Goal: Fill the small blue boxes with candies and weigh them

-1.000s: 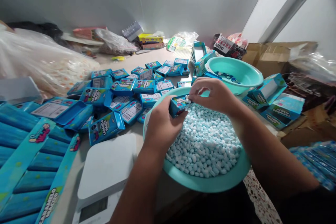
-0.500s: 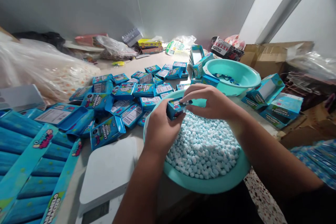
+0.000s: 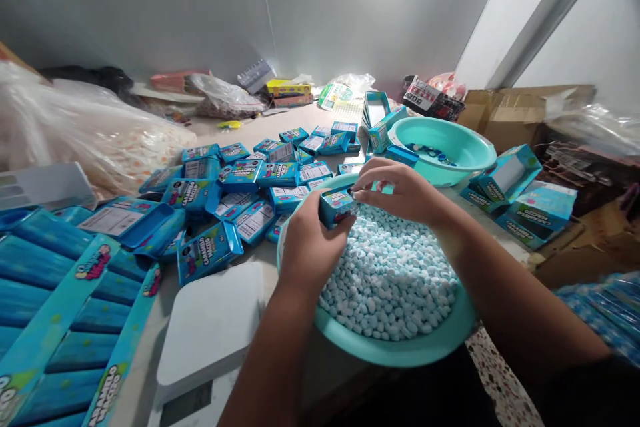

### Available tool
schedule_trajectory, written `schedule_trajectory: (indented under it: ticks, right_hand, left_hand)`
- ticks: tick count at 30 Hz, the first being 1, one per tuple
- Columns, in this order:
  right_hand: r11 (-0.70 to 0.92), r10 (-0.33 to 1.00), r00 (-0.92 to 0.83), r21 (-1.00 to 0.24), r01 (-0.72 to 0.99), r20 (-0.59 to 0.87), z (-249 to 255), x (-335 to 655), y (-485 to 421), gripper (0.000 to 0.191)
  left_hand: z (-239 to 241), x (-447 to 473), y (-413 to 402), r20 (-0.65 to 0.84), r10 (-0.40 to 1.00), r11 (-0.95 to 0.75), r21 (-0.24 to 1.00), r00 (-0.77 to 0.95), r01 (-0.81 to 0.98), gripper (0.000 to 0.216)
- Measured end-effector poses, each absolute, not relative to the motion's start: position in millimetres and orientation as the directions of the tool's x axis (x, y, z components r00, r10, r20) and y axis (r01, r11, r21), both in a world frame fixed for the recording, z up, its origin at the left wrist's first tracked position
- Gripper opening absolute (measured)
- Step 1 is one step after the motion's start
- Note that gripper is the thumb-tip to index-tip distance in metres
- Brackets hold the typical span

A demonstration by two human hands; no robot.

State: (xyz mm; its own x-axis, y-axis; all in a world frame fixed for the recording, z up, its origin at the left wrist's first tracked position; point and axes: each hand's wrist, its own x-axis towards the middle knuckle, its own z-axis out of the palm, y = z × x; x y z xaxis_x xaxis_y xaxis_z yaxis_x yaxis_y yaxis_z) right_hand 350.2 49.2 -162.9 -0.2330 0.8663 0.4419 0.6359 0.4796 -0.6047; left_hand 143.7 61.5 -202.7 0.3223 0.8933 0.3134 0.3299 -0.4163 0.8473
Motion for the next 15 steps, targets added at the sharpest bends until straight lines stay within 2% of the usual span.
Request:
schedule_trajectory:
  ticks: [5,10,13,15]
  right_hand:
    - [0.470,0.876,-0.216,-0.661,0.585,0.432,-161.6,350.9,50.4,0.029]
    - [0.410,0.912,-0.245,-0.751,0.518,0.329,-166.2,351.8,51.5,0.027]
    - [0.400,0.913,-0.274,-0.787,0.470,0.301,-167.9,348.9,51.8,0.035]
    - [0.390,0.919,-0.218,-0.835,0.389,0.327,-168.0,346.9,52.5,0.044]
  left_hand:
    - [-201.6,144.2,60.4,0.326,0.889,-0.433,0.829,0.322,0.354,0.033]
    - [-203.4,144.1,61.6,0.335,0.883,-0.429,0.861,0.328,0.274,0.035]
    - [-204.2,144.0,62.2,0.333,0.889,-0.413,0.878,0.315,0.240,0.038]
    - [-204.4,145.2,62.6,0.345,0.895,-0.412,0.882,0.283,0.228,0.040]
